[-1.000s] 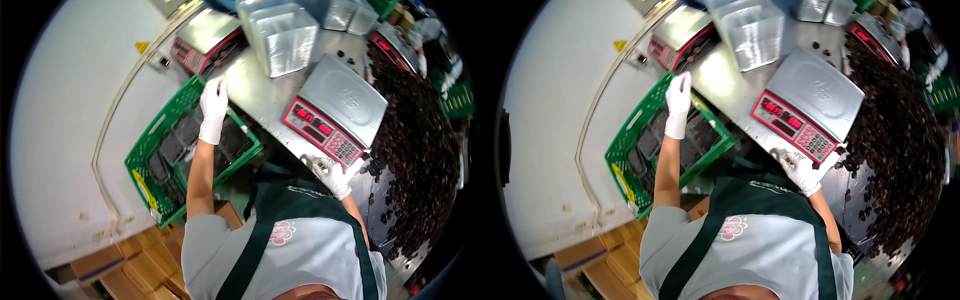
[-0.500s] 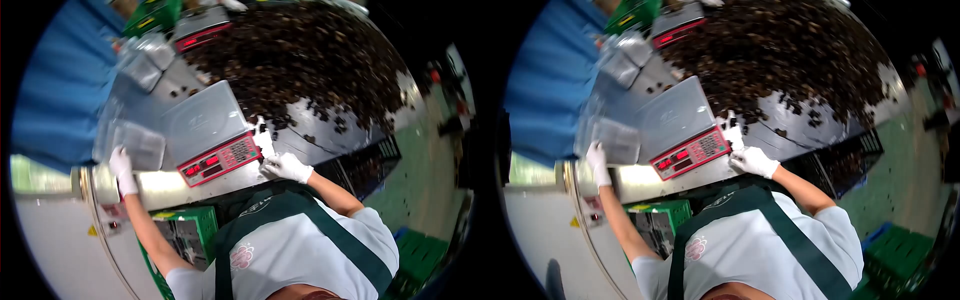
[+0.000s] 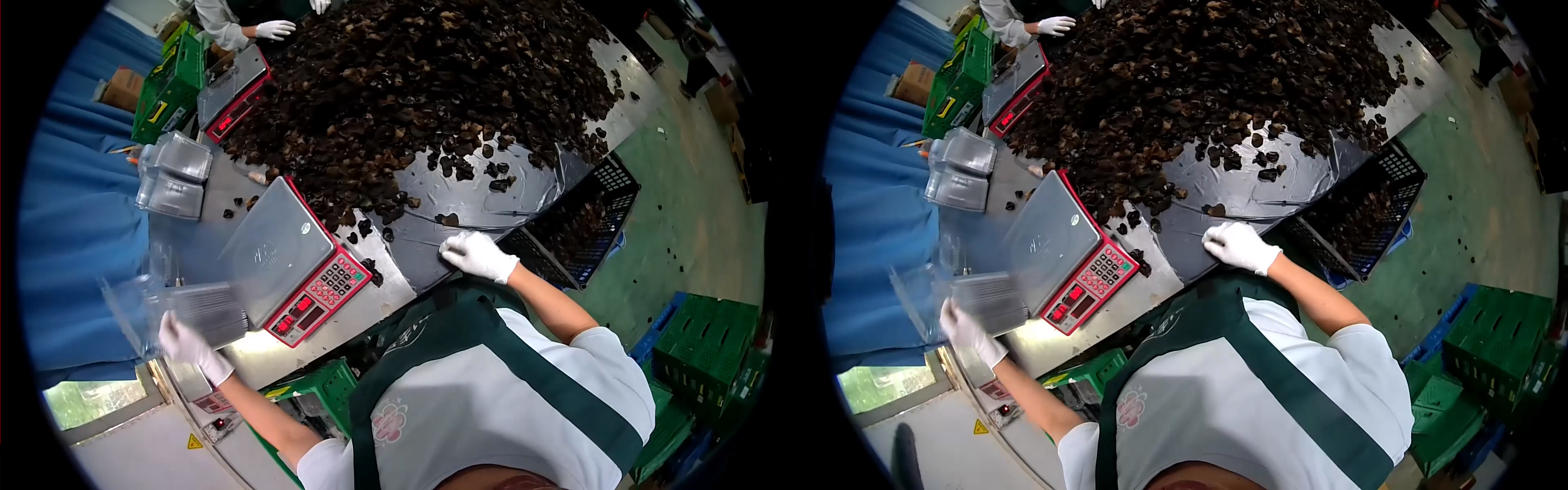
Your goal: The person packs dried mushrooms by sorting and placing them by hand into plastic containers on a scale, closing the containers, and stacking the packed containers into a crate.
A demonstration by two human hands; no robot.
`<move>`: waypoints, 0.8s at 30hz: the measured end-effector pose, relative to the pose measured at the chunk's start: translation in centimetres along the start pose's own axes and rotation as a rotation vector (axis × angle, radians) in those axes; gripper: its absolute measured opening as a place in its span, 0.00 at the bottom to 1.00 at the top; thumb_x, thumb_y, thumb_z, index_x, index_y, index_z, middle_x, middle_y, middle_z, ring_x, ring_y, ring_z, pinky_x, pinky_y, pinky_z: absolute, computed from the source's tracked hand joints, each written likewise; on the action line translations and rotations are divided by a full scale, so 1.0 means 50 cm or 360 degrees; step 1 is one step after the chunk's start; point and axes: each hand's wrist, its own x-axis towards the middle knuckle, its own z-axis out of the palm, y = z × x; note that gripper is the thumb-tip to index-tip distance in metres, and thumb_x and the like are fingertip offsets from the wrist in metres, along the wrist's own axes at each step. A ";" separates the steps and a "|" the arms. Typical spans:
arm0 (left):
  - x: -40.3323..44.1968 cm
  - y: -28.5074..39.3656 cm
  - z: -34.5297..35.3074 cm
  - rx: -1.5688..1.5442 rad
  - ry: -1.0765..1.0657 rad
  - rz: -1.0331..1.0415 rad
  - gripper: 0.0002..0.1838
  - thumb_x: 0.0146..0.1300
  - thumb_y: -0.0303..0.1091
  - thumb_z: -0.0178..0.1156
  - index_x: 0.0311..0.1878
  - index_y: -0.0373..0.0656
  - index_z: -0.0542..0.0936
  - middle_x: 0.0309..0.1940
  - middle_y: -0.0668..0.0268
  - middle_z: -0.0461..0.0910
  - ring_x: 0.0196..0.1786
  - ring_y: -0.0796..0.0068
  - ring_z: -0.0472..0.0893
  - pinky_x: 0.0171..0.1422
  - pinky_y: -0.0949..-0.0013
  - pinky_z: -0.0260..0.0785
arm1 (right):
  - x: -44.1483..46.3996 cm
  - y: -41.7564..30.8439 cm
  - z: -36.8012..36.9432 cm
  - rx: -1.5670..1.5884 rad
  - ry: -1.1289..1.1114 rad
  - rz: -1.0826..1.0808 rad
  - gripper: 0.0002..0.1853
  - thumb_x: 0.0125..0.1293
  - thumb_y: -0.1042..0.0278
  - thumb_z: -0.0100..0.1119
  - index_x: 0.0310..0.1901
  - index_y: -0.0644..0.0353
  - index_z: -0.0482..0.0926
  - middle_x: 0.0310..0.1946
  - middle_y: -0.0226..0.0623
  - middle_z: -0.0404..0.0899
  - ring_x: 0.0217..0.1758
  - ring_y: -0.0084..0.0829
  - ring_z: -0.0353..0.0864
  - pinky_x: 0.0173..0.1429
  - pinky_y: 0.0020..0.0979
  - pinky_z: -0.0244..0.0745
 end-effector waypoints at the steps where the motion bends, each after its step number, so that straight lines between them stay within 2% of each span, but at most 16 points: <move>1: -0.025 0.052 0.019 -0.0004 -0.0151 0.0081 0.08 0.60 0.34 0.66 0.41 0.44 0.84 0.36 0.64 0.84 0.40 0.69 0.82 0.47 0.66 0.74 | -0.003 0.026 -0.006 -0.0048 0.0144 -0.0020 0.09 0.64 0.59 0.54 0.36 0.53 0.80 0.31 0.40 0.81 0.37 0.43 0.81 0.42 0.42 0.76; 2: -0.052 0.107 0.040 -0.0004 -0.0300 0.0157 0.07 0.60 0.32 0.65 0.41 0.44 0.84 0.37 0.63 0.84 0.42 0.67 0.82 0.49 0.66 0.74 | -0.007 0.051 -0.016 -0.0095 0.0285 -0.0045 0.09 0.64 0.59 0.54 0.36 0.53 0.80 0.30 0.40 0.81 0.36 0.43 0.81 0.42 0.41 0.76; 4: -0.121 0.176 0.098 -0.0228 -0.0716 0.0196 0.08 0.60 0.32 0.65 0.42 0.43 0.83 0.43 0.61 0.82 0.48 0.62 0.80 0.54 0.63 0.72 | -0.002 0.094 -0.048 -0.0295 0.0459 0.0205 0.08 0.61 0.59 0.57 0.34 0.53 0.80 0.30 0.39 0.81 0.38 0.41 0.80 0.41 0.41 0.76; 6: -0.208 0.196 0.155 -0.0140 -0.0871 0.0450 0.12 0.59 0.37 0.65 0.43 0.43 0.82 0.47 0.59 0.80 0.52 0.58 0.77 0.58 0.60 0.70 | -0.002 0.134 -0.098 -0.0251 0.0552 0.0366 0.09 0.60 0.59 0.59 0.38 0.53 0.80 0.34 0.39 0.82 0.41 0.42 0.80 0.45 0.40 0.77; 8: -0.253 0.271 0.138 -0.0113 -0.1094 0.0386 0.15 0.59 0.42 0.66 0.45 0.44 0.81 0.49 0.58 0.79 0.54 0.56 0.75 0.59 0.58 0.69 | -0.007 0.178 -0.135 -0.0313 0.0665 0.0546 0.14 0.58 0.61 0.61 0.44 0.54 0.80 0.39 0.39 0.82 0.44 0.42 0.80 0.49 0.39 0.77; 9: -0.238 0.297 0.125 0.0000 -0.1398 0.0275 0.19 0.58 0.46 0.66 0.47 0.44 0.80 0.49 0.58 0.79 0.55 0.56 0.76 0.59 0.59 0.69 | -0.010 0.216 -0.142 -0.0372 0.0610 0.0643 0.19 0.55 0.63 0.64 0.50 0.55 0.78 0.43 0.39 0.82 0.46 0.42 0.80 0.51 0.39 0.76; 10: -0.225 0.323 0.111 0.0008 -0.1404 0.0275 0.19 0.58 0.46 0.66 0.47 0.44 0.80 0.49 0.58 0.79 0.55 0.56 0.76 0.59 0.59 0.69 | -0.013 0.236 -0.154 -0.0377 0.0591 0.0653 0.21 0.54 0.63 0.65 0.51 0.56 0.77 0.43 0.41 0.82 0.47 0.43 0.80 0.51 0.39 0.76; 12: -0.212 0.364 0.090 -0.0047 -0.1660 -0.0103 0.22 0.59 0.47 0.65 0.51 0.44 0.79 0.49 0.59 0.80 0.55 0.57 0.75 0.60 0.60 0.68 | -0.014 0.275 -0.154 -0.0414 0.0644 0.0719 0.23 0.54 0.62 0.66 0.52 0.57 0.76 0.43 0.43 0.81 0.47 0.43 0.80 0.51 0.40 0.76; 13: -0.217 0.370 0.092 -0.0044 -0.1667 -0.0164 0.25 0.59 0.49 0.65 0.54 0.43 0.78 0.54 0.57 0.77 0.60 0.56 0.73 0.62 0.58 0.66 | -0.011 0.290 -0.150 -0.0393 0.0680 0.0707 0.23 0.53 0.62 0.66 0.52 0.57 0.76 0.41 0.45 0.81 0.47 0.44 0.79 0.51 0.40 0.76; 14: -0.223 0.390 0.090 -0.0033 -0.1667 -0.0166 0.25 0.59 0.49 0.65 0.54 0.43 0.78 0.54 0.57 0.77 0.60 0.56 0.73 0.62 0.58 0.66 | -0.009 0.303 -0.147 -0.0386 0.0674 0.0703 0.23 0.53 0.62 0.66 0.52 0.57 0.76 0.41 0.45 0.81 0.47 0.44 0.79 0.51 0.40 0.76; 16: -0.246 0.489 0.079 -0.0031 -0.0958 0.0315 0.28 0.57 0.47 0.67 0.57 0.43 0.76 0.61 0.53 0.72 0.65 0.53 0.69 0.67 0.54 0.62 | 0.001 0.299 -0.146 -0.0406 0.0572 0.0767 0.22 0.53 0.62 0.66 0.50 0.57 0.76 0.39 0.45 0.81 0.47 0.45 0.79 0.50 0.41 0.76; 18: -0.294 0.582 0.088 -0.0344 -0.1028 0.0242 0.32 0.55 0.45 0.69 0.61 0.43 0.73 0.66 0.50 0.66 0.68 0.49 0.65 0.71 0.50 0.56 | 0.012 0.293 -0.139 -0.0378 0.0544 0.0689 0.18 0.54 0.62 0.66 0.45 0.58 0.78 0.36 0.45 0.80 0.45 0.45 0.79 0.47 0.42 0.77; 20: -0.368 0.684 0.107 -0.0846 -0.1244 0.0246 0.35 0.52 0.43 0.71 0.63 0.43 0.71 0.67 0.49 0.65 0.68 0.48 0.65 0.73 0.51 0.53 | 0.024 0.283 -0.125 -0.0332 0.0496 0.0541 0.17 0.54 0.62 0.66 0.45 0.57 0.78 0.36 0.45 0.80 0.45 0.45 0.79 0.47 0.42 0.77; 21: -0.401 0.741 0.108 -0.0740 -0.1364 0.0410 0.38 0.49 0.45 0.72 0.63 0.42 0.71 0.67 0.48 0.64 0.69 0.46 0.64 0.72 0.50 0.54 | 0.035 0.269 -0.122 -0.0305 0.0379 0.0527 0.18 0.54 0.62 0.66 0.45 0.58 0.78 0.37 0.45 0.80 0.44 0.45 0.79 0.47 0.43 0.77; 22: -0.443 0.777 0.124 -0.0802 -0.1636 0.0405 0.43 0.46 0.47 0.74 0.64 0.42 0.69 0.69 0.47 0.61 0.71 0.46 0.60 0.73 0.49 0.51 | 0.044 0.269 -0.101 -0.0350 0.0442 0.0378 0.19 0.53 0.62 0.66 0.47 0.59 0.77 0.37 0.44 0.80 0.44 0.45 0.79 0.47 0.43 0.77; 24: -0.514 0.833 0.160 -0.0762 -0.1854 0.0656 0.52 0.43 0.54 0.73 0.71 0.45 0.61 0.74 0.48 0.49 0.75 0.47 0.51 0.74 0.39 0.42 | 0.072 0.243 -0.094 -0.0272 0.0374 0.0374 0.21 0.53 0.62 0.66 0.49 0.60 0.76 0.39 0.44 0.81 0.46 0.45 0.79 0.47 0.42 0.77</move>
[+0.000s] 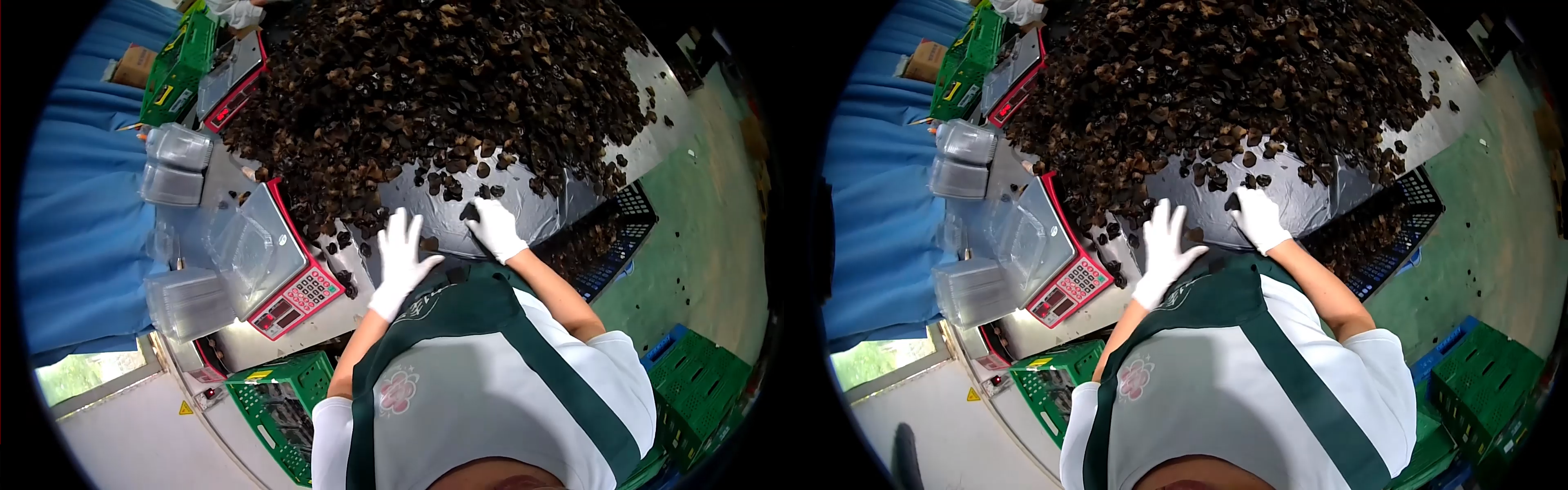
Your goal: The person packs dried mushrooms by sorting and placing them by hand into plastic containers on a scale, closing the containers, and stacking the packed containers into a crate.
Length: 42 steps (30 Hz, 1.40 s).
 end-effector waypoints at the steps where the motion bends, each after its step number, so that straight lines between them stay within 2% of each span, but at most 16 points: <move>1: 0.021 0.003 0.042 0.0050 -0.0038 0.0051 0.54 0.44 0.57 0.72 0.72 0.47 0.59 0.75 0.49 0.47 0.77 0.48 0.48 0.74 0.36 0.39 | 0.014 -0.008 0.013 0.0086 -0.0016 -0.0018 0.22 0.53 0.62 0.66 0.50 0.60 0.76 0.40 0.44 0.81 0.47 0.45 0.79 0.48 0.41 0.76; 4: 0.098 0.000 0.077 0.0168 0.0048 0.0156 0.52 0.47 0.59 0.69 0.73 0.48 0.58 0.76 0.51 0.47 0.77 0.50 0.47 0.74 0.33 0.36 | 0.059 -0.017 0.020 0.0409 -0.0001 -0.0275 0.22 0.55 0.62 0.63 0.52 0.59 0.76 0.45 0.44 0.80 0.49 0.44 0.79 0.54 0.40 0.75; 6: 0.155 -0.027 0.078 0.0286 0.0254 0.0215 0.48 0.54 0.62 0.62 0.73 0.48 0.59 0.76 0.51 0.47 0.78 0.51 0.46 0.74 0.34 0.34 | 0.107 -0.030 -0.020 0.0500 -0.0133 -0.0120 0.20 0.57 0.62 0.62 0.51 0.59 0.77 0.46 0.42 0.80 0.50 0.44 0.79 0.54 0.39 0.74; 8: 0.206 -0.047 0.047 0.0253 0.0359 0.0155 0.49 0.52 0.62 0.64 0.73 0.47 0.59 0.76 0.50 0.47 0.77 0.50 0.47 0.75 0.36 0.33 | 0.164 -0.021 -0.036 0.0377 0.0377 -0.0324 0.17 0.58 0.63 0.60 0.49 0.57 0.77 0.45 0.40 0.80 0.49 0.43 0.78 0.53 0.40 0.75; 10: 0.250 -0.057 -0.006 0.0175 0.0412 0.0150 0.50 0.52 0.63 0.64 0.73 0.48 0.58 0.76 0.50 0.46 0.77 0.49 0.46 0.76 0.38 0.32 | 0.237 -0.032 -0.099 0.0233 0.0531 -0.0351 0.15 0.57 0.66 0.61 0.46 0.57 0.76 0.45 0.38 0.79 0.45 0.44 0.78 0.49 0.42 0.76; 14: 0.346 -0.078 -0.070 0.0192 0.0496 -0.0012 0.50 0.53 0.63 0.64 0.74 0.49 0.57 0.76 0.50 0.43 0.78 0.49 0.43 0.75 0.36 0.32 | 0.382 0.001 -0.133 -0.0344 0.1003 -0.0420 0.27 0.54 0.59 0.67 0.56 0.54 0.74 0.62 0.44 0.68 0.60 0.45 0.69 0.55 0.44 0.71; 17: 0.394 -0.082 -0.058 0.0280 0.0418 -0.0097 0.50 0.51 0.66 0.63 0.73 0.52 0.59 0.77 0.49 0.40 0.78 0.45 0.42 0.73 0.32 0.33 | 0.420 -0.008 -0.110 -0.0535 0.0755 -0.0161 0.36 0.49 0.51 0.72 0.60 0.52 0.72 0.67 0.50 0.62 0.66 0.51 0.63 0.61 0.50 0.67; 20: 0.390 -0.086 -0.014 0.0275 0.0276 -0.0052 0.47 0.49 0.69 0.62 0.70 0.54 0.66 0.77 0.50 0.41 0.77 0.44 0.44 0.72 0.30 0.37 | 0.384 -0.021 -0.060 -0.0691 0.0380 -0.0221 0.32 0.47 0.51 0.72 0.55 0.54 0.75 0.68 0.50 0.59 0.70 0.53 0.57 0.62 0.57 0.64; 22: 0.364 -0.077 0.001 0.0248 0.0178 0.0032 0.43 0.49 0.67 0.63 0.66 0.53 0.71 0.76 0.53 0.46 0.76 0.46 0.46 0.73 0.32 0.38 | 0.337 -0.029 -0.034 -0.0446 0.0297 -0.0393 0.25 0.47 0.55 0.72 0.46 0.56 0.78 0.68 0.51 0.59 0.66 0.54 0.62 0.61 0.53 0.66; 24: 0.310 -0.061 0.017 0.0254 0.0220 0.0152 0.38 0.52 0.62 0.63 0.62 0.50 0.74 0.73 0.56 0.56 0.76 0.51 0.50 0.73 0.34 0.40 | 0.276 -0.028 0.001 -0.0323 0.0054 -0.0384 0.23 0.48 0.57 0.71 0.45 0.57 0.78 0.67 0.51 0.61 0.64 0.55 0.65 0.59 0.49 0.69; 28: 0.170 -0.046 0.045 0.0043 0.0150 0.0090 0.30 0.59 0.53 0.61 0.61 0.48 0.75 0.71 0.57 0.61 0.73 0.59 0.59 0.72 0.37 0.46 | 0.152 -0.028 0.003 -0.0115 0.0131 -0.0666 0.19 0.48 0.65 0.68 0.44 0.57 0.80 0.64 0.47 0.65 0.63 0.53 0.66 0.62 0.48 0.67; 31: 0.079 -0.049 0.048 0.0199 0.0158 0.0100 0.26 0.58 0.48 0.63 0.58 0.48 0.76 0.69 0.61 0.64 0.70 0.61 0.63 0.69 0.42 0.51 | 0.077 -0.025 -0.004 -0.0125 -0.0084 -0.0794 0.26 0.43 0.72 0.68 0.50 0.52 0.81 0.65 0.43 0.66 0.68 0.51 0.63 0.67 0.47 0.64; 34: 0.050 -0.059 0.021 0.0195 0.0181 0.0162 0.24 0.56 0.45 0.66 0.56 0.49 0.77 0.68 0.62 0.66 0.69 0.60 0.65 0.69 0.43 0.52 | 0.052 -0.013 -0.003 0.0108 -0.0194 -0.0943 0.23 0.40 0.74 0.67 0.44 0.52 0.84 0.65 0.43 0.67 0.69 0.50 0.62 0.68 0.48 0.62; 36: 0.066 -0.066 -0.004 0.0078 0.0280 0.0197 0.24 0.56 0.44 0.67 0.55 0.48 0.77 0.68 0.61 0.66 0.69 0.59 0.66 0.69 0.43 0.53 | 0.076 -0.006 -0.010 0.0288 -0.0120 -0.0989 0.25 0.44 0.71 0.69 0.50 0.50 0.82 0.64 0.44 0.68 0.68 0.51 0.64 0.68 0.47 0.64; 40: 0.179 -0.093 -0.051 -0.0011 0.0591 0.0189 0.28 0.56 0.42 0.67 0.60 0.48 0.74 0.68 0.55 0.65 0.68 0.55 0.67 0.69 0.48 0.55 | 0.205 -0.022 -0.069 0.0292 0.0389 -0.0921 0.25 0.54 0.62 0.69 0.55 0.52 0.77 0.64 0.48 0.68 0.66 0.49 0.67 0.67 0.47 0.65; 42: 0.260 -0.123 -0.058 -0.0115 0.0649 0.0151 0.33 0.57 0.48 0.65 0.65 0.49 0.70 0.73 0.57 0.57 0.72 0.56 0.61 0.69 0.44 0.53 | 0.289 -0.018 -0.088 0.0147 0.0568 -0.0661 0.27 0.55 0.58 0.68 0.57 0.54 0.75 0.65 0.50 0.66 0.67 0.49 0.66 0.68 0.46 0.64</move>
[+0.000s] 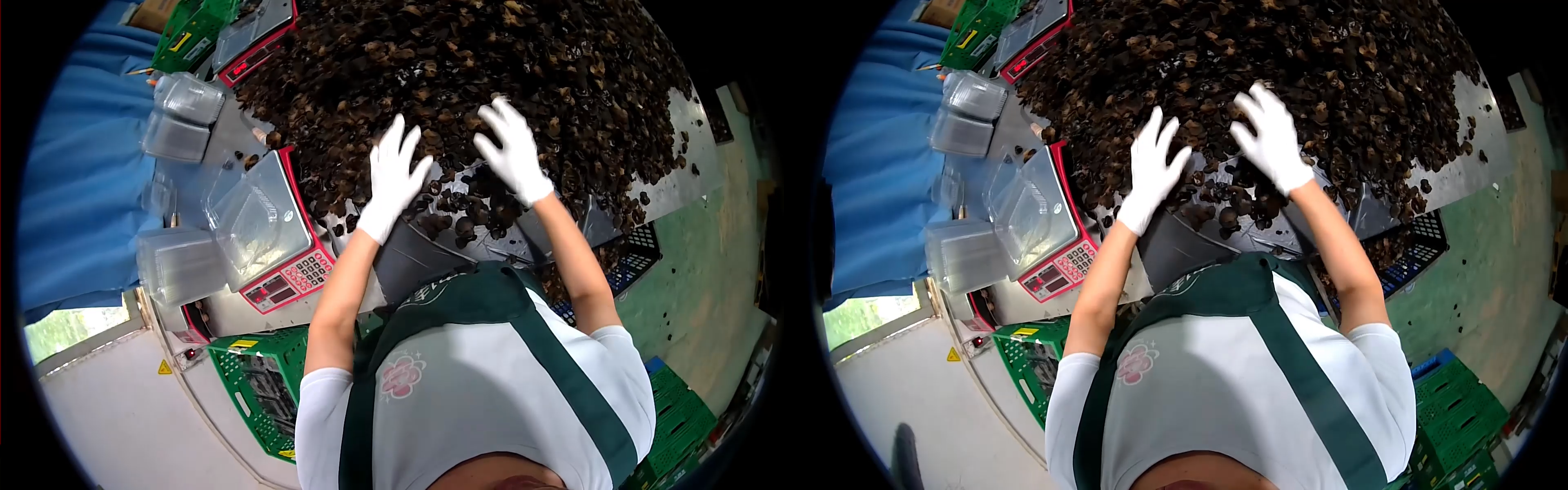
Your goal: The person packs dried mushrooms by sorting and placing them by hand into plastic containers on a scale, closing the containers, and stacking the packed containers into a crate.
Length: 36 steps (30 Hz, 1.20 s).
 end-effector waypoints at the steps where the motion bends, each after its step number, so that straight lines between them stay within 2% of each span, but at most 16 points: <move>1: 0.034 -0.005 0.006 0.0101 -0.0031 -0.0075 0.37 0.57 0.51 0.64 0.68 0.50 0.67 0.75 0.56 0.52 0.73 0.54 0.58 0.70 0.44 0.53 | 0.029 0.022 0.013 -0.0234 -0.0005 0.0103 0.28 0.56 0.56 0.67 0.58 0.54 0.74 0.65 0.50 0.65 0.68 0.49 0.64 0.68 0.47 0.63; 3: 0.086 -0.011 0.026 0.0302 -0.0154 -0.0199 0.45 0.55 0.61 0.63 0.73 0.53 0.60 0.77 0.54 0.44 0.76 0.49 0.50 0.72 0.40 0.48 | 0.060 0.058 0.043 -0.0610 -0.0090 0.0338 0.31 0.55 0.52 0.68 0.60 0.53 0.72 0.68 0.51 0.60 0.71 0.52 0.58 0.69 0.54 0.59; 4: 0.101 -0.014 0.039 0.0343 -0.0213 -0.0217 0.46 0.54 0.65 0.61 0.73 0.55 0.59 0.77 0.54 0.44 0.77 0.48 0.46 0.73 0.34 0.44 | 0.057 0.051 0.049 -0.0613 -0.0083 0.0330 0.31 0.55 0.52 0.68 0.60 0.53 0.72 0.68 0.51 0.60 0.71 0.52 0.58 0.69 0.54 0.59; 7: 0.079 -0.012 0.062 0.0370 -0.0490 -0.0153 0.45 0.52 0.66 0.62 0.71 0.56 0.64 0.76 0.55 0.44 0.77 0.46 0.45 0.71 0.29 0.41 | 0.015 0.020 0.061 -0.0724 -0.0455 0.0292 0.26 0.52 0.50 0.68 0.51 0.55 0.78 0.70 0.52 0.56 0.72 0.54 0.54 0.67 0.62 0.56; 10: -0.015 0.012 0.068 0.0188 -0.0459 0.0058 0.34 0.55 0.57 0.62 0.61 0.50 0.73 0.73 0.57 0.55 0.75 0.49 0.51 0.72 0.31 0.42 | -0.095 -0.033 0.060 -0.0300 -0.0637 0.0084 0.21 0.50 0.52 0.68 0.43 0.56 0.81 0.68 0.53 0.59 0.72 0.55 0.56 0.66 0.54 0.62; 13: -0.127 0.051 0.047 0.0160 -0.0414 0.0139 0.25 0.56 0.49 0.65 0.54 0.49 0.76 0.68 0.61 0.64 0.74 0.55 0.56 0.73 0.36 0.44 | -0.193 -0.097 0.026 -0.0041 -0.0685 -0.0036 0.18 0.49 0.60 0.69 0.43 0.56 0.82 0.65 0.49 0.65 0.69 0.54 0.61 0.67 0.49 0.64; 18: -0.197 0.089 -0.020 0.0049 -0.0468 0.0162 0.27 0.53 0.45 0.68 0.57 0.48 0.76 0.67 0.61 0.66 0.71 0.55 0.62 0.74 0.45 0.48 | -0.203 -0.085 -0.024 0.0121 -0.0389 -0.0101 0.17 0.51 0.66 0.68 0.45 0.55 0.81 0.60 0.43 0.72 0.67 0.48 0.67 0.66 0.45 0.66; 21: -0.149 0.065 -0.018 -0.0002 -0.0128 0.0125 0.28 0.55 0.43 0.69 0.59 0.46 0.76 0.67 0.55 0.67 0.70 0.52 0.64 0.71 0.47 0.53 | -0.131 -0.022 -0.025 -0.0012 -0.0164 0.0110 0.20 0.54 0.65 0.67 0.49 0.55 0.79 0.61 0.45 0.71 0.65 0.47 0.68 0.66 0.43 0.66; 24: -0.052 0.045 0.003 0.0074 -0.0067 -0.0085 0.38 0.56 0.51 0.66 0.68 0.47 0.67 0.74 0.53 0.53 0.75 0.50 0.53 0.75 0.43 0.45 | -0.046 0.049 -0.010 -0.0419 0.0016 0.0247 0.22 0.56 0.61 0.66 0.53 0.55 0.77 0.61 0.46 0.70 0.63 0.46 0.69 0.65 0.43 0.67; 26: 0.004 0.042 0.017 0.0168 -0.0195 -0.0207 0.46 0.54 0.55 0.67 0.73 0.52 0.59 0.77 0.54 0.43 0.77 0.49 0.46 0.75 0.40 0.39 | -0.018 0.070 0.012 -0.0681 -0.0041 0.0431 0.26 0.56 0.55 0.66 0.55 0.55 0.76 0.65 0.49 0.65 0.68 0.49 0.63 0.65 0.51 0.65; 27: 0.019 0.036 0.036 0.0239 -0.0259 -0.0226 0.48 0.52 0.61 0.65 0.73 0.54 0.58 0.77 0.54 0.42 0.78 0.48 0.44 0.74 0.35 0.37 | -0.018 0.060 0.017 -0.0781 -0.0173 0.0473 0.26 0.56 0.54 0.66 0.55 0.55 0.76 0.66 0.49 0.63 0.69 0.50 0.61 0.64 0.54 0.64; 29: 0.015 0.028 0.059 0.0386 -0.0456 -0.0132 0.46 0.52 0.67 0.61 0.71 0.54 0.63 0.76 0.54 0.45 0.77 0.47 0.44 0.73 0.32 0.36 | -0.036 0.032 0.031 -0.0853 -0.0408 0.0492 0.27 0.56 0.51 0.65 0.54 0.56 0.76 0.68 0.50 0.60 0.71 0.54 0.56 0.64 0.59 0.62; 30: 0.000 0.022 0.072 0.0443 -0.0576 -0.0075 0.44 0.52 0.68 0.60 0.69 0.54 0.66 0.76 0.54 0.46 0.77 0.47 0.44 0.73 0.31 0.35 | -0.057 0.009 0.032 -0.0744 -0.0495 0.0454 0.26 0.56 0.52 0.65 0.54 0.56 0.76 0.69 0.50 0.58 0.71 0.52 0.57 0.64 0.57 0.63; 32: -0.037 0.044 0.053 0.0177 -0.0556 -0.0048 0.31 0.57 0.60 0.61 0.58 0.50 0.75 0.74 0.56 0.53 0.77 0.49 0.48 0.74 0.32 0.37 | -0.120 -0.024 0.033 -0.0435 -0.0522 0.0326 0.22 0.58 0.54 0.64 0.50 0.57 0.78 0.66 0.50 0.63 0.69 0.52 0.61 0.65 0.52 0.64; 35: -0.125 0.063 0.034 0.0110 -0.0405 0.0110 0.24 0.57 0.48 0.64 0.54 0.48 0.76 0.68 0.60 0.64 0.74 0.54 0.57 0.74 0.36 0.42 | -0.197 -0.059 -0.001 -0.0060 -0.0371 0.0093 0.14 0.59 0.61 0.63 0.44 0.58 0.81 0.58 0.49 0.73 0.63 0.50 0.70 0.66 0.43 0.66; 36: -0.147 0.080 0.015 0.0062 -0.0399 0.0125 0.24 0.56 0.45 0.66 0.54 0.48 0.76 0.66 0.62 0.67 0.72 0.55 0.60 0.73 0.38 0.44 | -0.211 -0.072 -0.022 0.0067 -0.0392 0.0127 0.14 0.58 0.63 0.64 0.45 0.58 0.80 0.59 0.48 0.73 0.63 0.48 0.70 0.66 0.41 0.67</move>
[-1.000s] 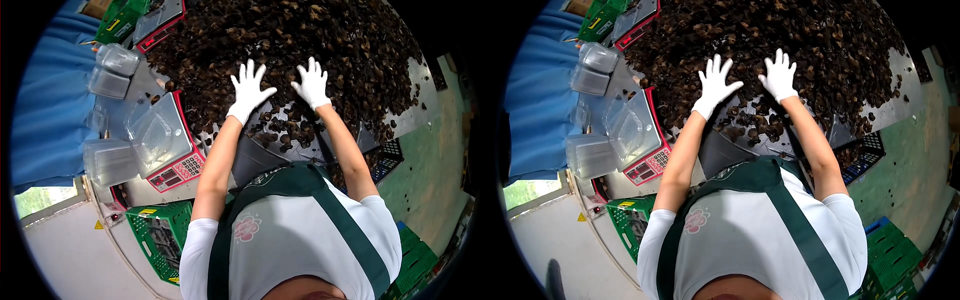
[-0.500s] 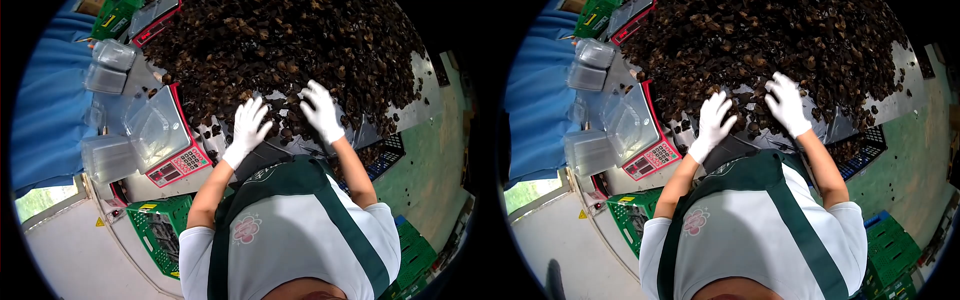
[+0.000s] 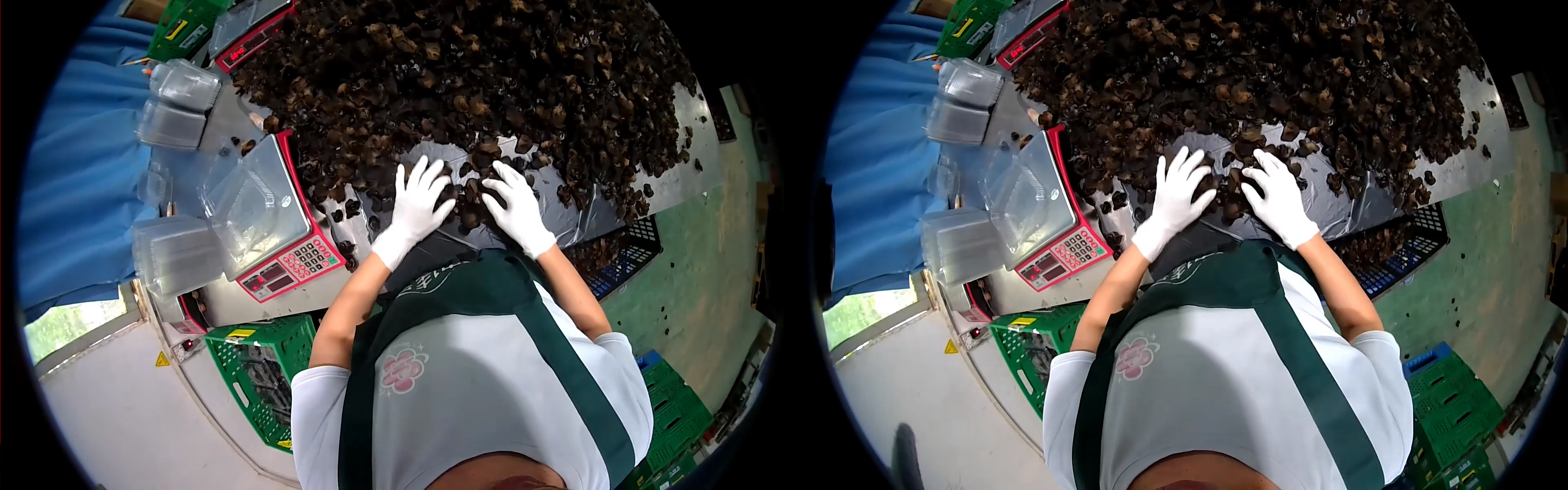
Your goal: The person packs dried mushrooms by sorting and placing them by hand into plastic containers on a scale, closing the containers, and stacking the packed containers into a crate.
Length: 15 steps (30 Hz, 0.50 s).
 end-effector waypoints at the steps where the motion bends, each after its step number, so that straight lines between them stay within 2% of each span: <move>1: -0.021 0.015 -0.015 -0.0063 -0.0014 -0.0006 0.24 0.53 0.41 0.68 0.53 0.47 0.76 0.64 0.62 0.69 0.71 0.55 0.62 0.73 0.39 0.46 | -0.017 -0.010 -0.018 0.0042 -0.0005 0.0054 0.15 0.57 0.64 0.64 0.46 0.59 0.80 0.59 0.47 0.73 0.63 0.47 0.70 0.66 0.41 0.67; 3: -0.069 0.027 -0.023 -0.0096 0.0025 -0.0027 0.25 0.52 0.40 0.69 0.53 0.46 0.76 0.65 0.62 0.68 0.72 0.55 0.61 0.73 0.41 0.48 | -0.042 -0.025 -0.053 0.0026 -0.0011 0.0182 0.18 0.56 0.66 0.65 0.49 0.58 0.79 0.59 0.45 0.73 0.63 0.46 0.70 0.65 0.41 0.67; 5: -0.095 0.036 -0.039 -0.0112 0.0024 -0.0066 0.26 0.50 0.39 0.70 0.54 0.46 0.75 0.66 0.60 0.67 0.72 0.53 0.61 0.73 0.43 0.50 | -0.057 -0.012 -0.062 -0.0135 0.0004 0.0292 0.22 0.55 0.63 0.67 0.52 0.57 0.77 0.61 0.43 0.72 0.58 0.44 0.72 0.62 0.39 0.70; 7: -0.112 0.032 -0.035 -0.0074 0.0053 -0.0132 0.34 0.49 0.42 0.72 0.61 0.47 0.72 0.70 0.54 0.61 0.73 0.49 0.58 0.73 0.43 0.48 | -0.063 -0.003 -0.060 -0.0246 -0.0033 0.0403 0.29 0.53 0.60 0.69 0.57 0.57 0.74 0.63 0.43 0.69 0.55 0.44 0.73 0.58 0.37 0.73; 8: -0.117 0.031 -0.033 -0.0086 0.0077 -0.0189 0.38 0.48 0.44 0.73 0.63 0.47 0.70 0.71 0.52 0.59 0.74 0.48 0.57 0.74 0.43 0.47 | -0.063 -0.007 -0.054 -0.0246 -0.0030 0.0405 0.29 0.53 0.60 0.69 0.57 0.57 0.74 0.63 0.43 0.69 0.55 0.44 0.73 0.58 0.37 0.73; 9: -0.116 0.031 -0.034 -0.0051 0.0052 -0.0226 0.47 0.44 0.48 0.75 0.68 0.47 0.65 0.73 0.49 0.54 0.75 0.46 0.53 0.74 0.43 0.45 | -0.060 -0.017 -0.046 -0.0179 -0.0082 0.0360 0.31 0.52 0.60 0.69 0.58 0.56 0.73 0.64 0.43 0.68 0.55 0.44 0.73 0.58 0.37 0.73; 10: -0.115 0.033 -0.034 -0.0051 0.0053 -0.0220 0.47 0.44 0.48 0.75 0.68 0.47 0.65 0.73 0.49 0.54 0.75 0.46 0.53 0.74 0.43 0.45 | -0.057 -0.028 -0.038 -0.0113 -0.0132 0.0315 0.32 0.52 0.59 0.70 0.60 0.56 0.71 0.64 0.43 0.67 0.55 0.45 0.73 0.58 0.38 0.73; 13: -0.108 0.038 -0.030 -0.0126 0.0013 -0.0267 0.56 0.37 0.54 0.77 0.71 0.47 0.61 0.73 0.48 0.52 0.76 0.47 0.51 0.75 0.42 0.42 | -0.071 -0.046 0.021 0.0096 -0.0389 0.0143 0.34 0.51 0.61 0.69 0.62 0.54 0.70 0.66 0.44 0.65 0.58 0.47 0.71 0.60 0.40 0.72; 15: -0.115 0.038 -0.026 -0.0105 -0.0024 -0.0220 0.56 0.37 0.55 0.76 0.71 0.48 0.61 0.73 0.49 0.52 0.76 0.47 0.51 0.75 0.41 0.42 | -0.059 -0.051 0.039 0.0354 -0.0503 -0.0076 0.34 0.52 0.64 0.68 0.63 0.54 0.69 0.67 0.45 0.64 0.60 0.48 0.70 0.63 0.40 0.70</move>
